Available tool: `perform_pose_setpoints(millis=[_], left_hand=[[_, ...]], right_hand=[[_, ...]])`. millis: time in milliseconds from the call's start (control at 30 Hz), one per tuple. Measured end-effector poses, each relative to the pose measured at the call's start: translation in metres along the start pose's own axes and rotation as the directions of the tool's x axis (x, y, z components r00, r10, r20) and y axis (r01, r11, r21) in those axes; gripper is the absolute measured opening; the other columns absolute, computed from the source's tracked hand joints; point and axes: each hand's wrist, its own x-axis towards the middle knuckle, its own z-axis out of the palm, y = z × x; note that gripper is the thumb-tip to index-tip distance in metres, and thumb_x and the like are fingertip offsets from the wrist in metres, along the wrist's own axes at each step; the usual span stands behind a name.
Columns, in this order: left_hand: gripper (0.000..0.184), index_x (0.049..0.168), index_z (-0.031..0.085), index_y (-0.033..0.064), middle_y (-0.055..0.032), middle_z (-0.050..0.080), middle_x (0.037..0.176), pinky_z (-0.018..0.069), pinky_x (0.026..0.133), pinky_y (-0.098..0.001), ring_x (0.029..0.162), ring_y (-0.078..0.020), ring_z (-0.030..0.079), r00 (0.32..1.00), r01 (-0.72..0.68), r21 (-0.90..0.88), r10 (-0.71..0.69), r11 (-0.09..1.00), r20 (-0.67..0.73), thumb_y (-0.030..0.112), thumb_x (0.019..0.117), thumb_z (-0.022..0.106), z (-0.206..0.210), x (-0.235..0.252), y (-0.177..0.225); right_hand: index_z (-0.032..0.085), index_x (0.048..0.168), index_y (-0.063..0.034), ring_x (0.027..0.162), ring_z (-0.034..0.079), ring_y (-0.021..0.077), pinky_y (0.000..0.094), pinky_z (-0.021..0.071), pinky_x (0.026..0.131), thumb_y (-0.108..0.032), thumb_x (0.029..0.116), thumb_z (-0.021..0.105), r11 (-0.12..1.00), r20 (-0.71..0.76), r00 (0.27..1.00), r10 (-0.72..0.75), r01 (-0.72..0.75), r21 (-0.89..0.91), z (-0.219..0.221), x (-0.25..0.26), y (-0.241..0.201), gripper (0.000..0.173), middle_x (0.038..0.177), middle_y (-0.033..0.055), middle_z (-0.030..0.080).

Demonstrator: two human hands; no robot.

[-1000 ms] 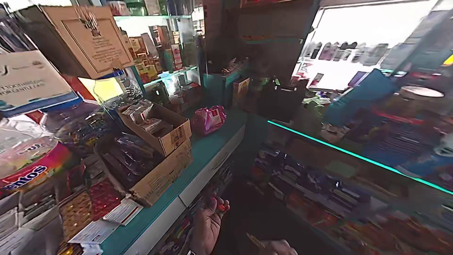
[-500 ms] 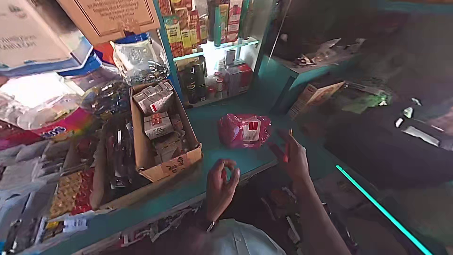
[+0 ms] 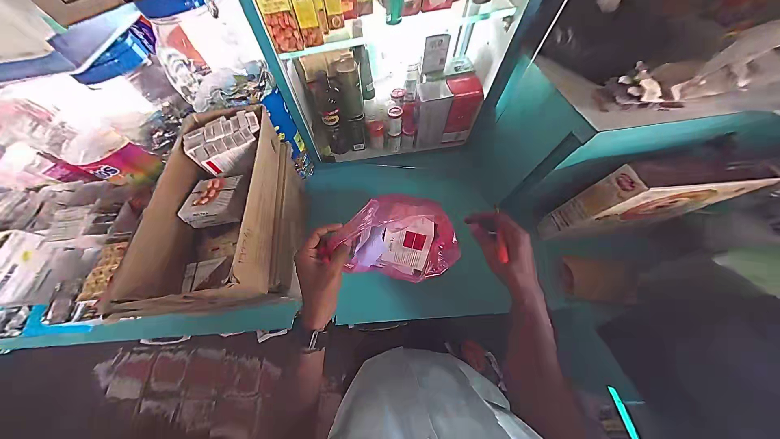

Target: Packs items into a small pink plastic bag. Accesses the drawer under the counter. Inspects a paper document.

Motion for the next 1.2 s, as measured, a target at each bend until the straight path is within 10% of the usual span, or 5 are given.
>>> perform_pose_setpoints(millis=[200, 400, 533, 867, 1200], left_hand=[[0.029, 0.117, 0.065, 0.0029, -0.0013, 0.068, 0.086, 0.0510, 0.056, -0.0184, 0.065, -0.0051, 0.061, 0.999, -0.031, -0.069, 0.030, 0.997, -0.014, -0.002, 0.0884, 0.067, 0.018, -0.008, 0.011], [0.022, 0.112, 0.065, 0.0066, 0.0012, 0.067, 0.083, 0.0525, 0.059, -0.0197, 0.063, -0.0039, 0.059, 0.999, 0.004, -0.155, 0.001, 0.988, 0.035, -0.003, 0.0912, 0.063, 0.018, -0.009, 0.005], [0.017, 0.107, 0.063, 0.0040, -0.0016, 0.064, 0.082, 0.0518, 0.057, -0.0236, 0.062, -0.0072, 0.057, 0.997, 0.081, -0.240, -0.081, 0.967, 0.011, -0.001, 0.0925, 0.057, 0.017, -0.004, 0.000], [0.016, 0.109, 0.061, 0.0051, 0.0011, 0.066, 0.075, 0.0474, 0.045, -0.0171, 0.049, -0.0020, 0.052, 0.992, 0.124, -0.329, -0.125, 0.936, 0.020, -0.003, 0.0965, 0.055, 0.001, 0.009, -0.007], [0.017, 0.109, 0.064, 0.0017, -0.0004, 0.067, 0.080, 0.0510, 0.051, -0.0179, 0.057, -0.0035, 0.057, 0.997, 0.038, -0.309, -0.016, 0.950, 0.072, -0.003, 0.0936, 0.060, -0.003, 0.002, 0.000]], right_hand=[[0.044, 0.155, -0.0159, 0.122, 0.055, 0.0543, 0.0708, 0.0469, 0.094, 0.001, 0.0880, 0.067, 0.850, 0.234, 0.926, 0.295, -0.142, -0.508, -0.006, 0.019, 0.010, 0.073, 0.138, 0.0317, 0.055], [0.077, 0.106, -0.0094, 0.108, 0.069, 0.0141, 0.0305, 0.0577, 0.095, -0.007, 0.0973, 0.059, 0.772, 0.187, 0.749, -0.636, 0.620, 0.140, 0.012, -0.013, -0.108, 0.020, 0.111, 0.0051, 0.074], [0.067, 0.126, -0.0169, 0.124, 0.061, 0.0341, 0.0505, 0.0524, 0.098, -0.007, 0.0985, 0.060, 0.597, 0.509, 0.563, -0.651, 0.794, -0.115, 0.092, 0.010, -0.129, 0.030, 0.138, 0.0124, 0.062], [0.073, 0.123, -0.0217, 0.087, 0.067, 0.0247, 0.0406, 0.0553, 0.082, -0.009, 0.0989, 0.061, 0.546, 0.115, 0.564, -0.818, 0.824, -0.154, 0.076, 0.009, -0.121, 0.030, 0.092, 0.0062, 0.071], [0.057, 0.130, -0.0015, 0.093, 0.068, 0.0089, 0.0288, 0.0587, 0.082, -0.015, 0.0954, 0.067, 0.965, -0.580, 0.814, 0.034, 0.125, 0.232, -0.037, -0.006, -0.039, 0.038, 0.108, 0.0051, 0.068]])
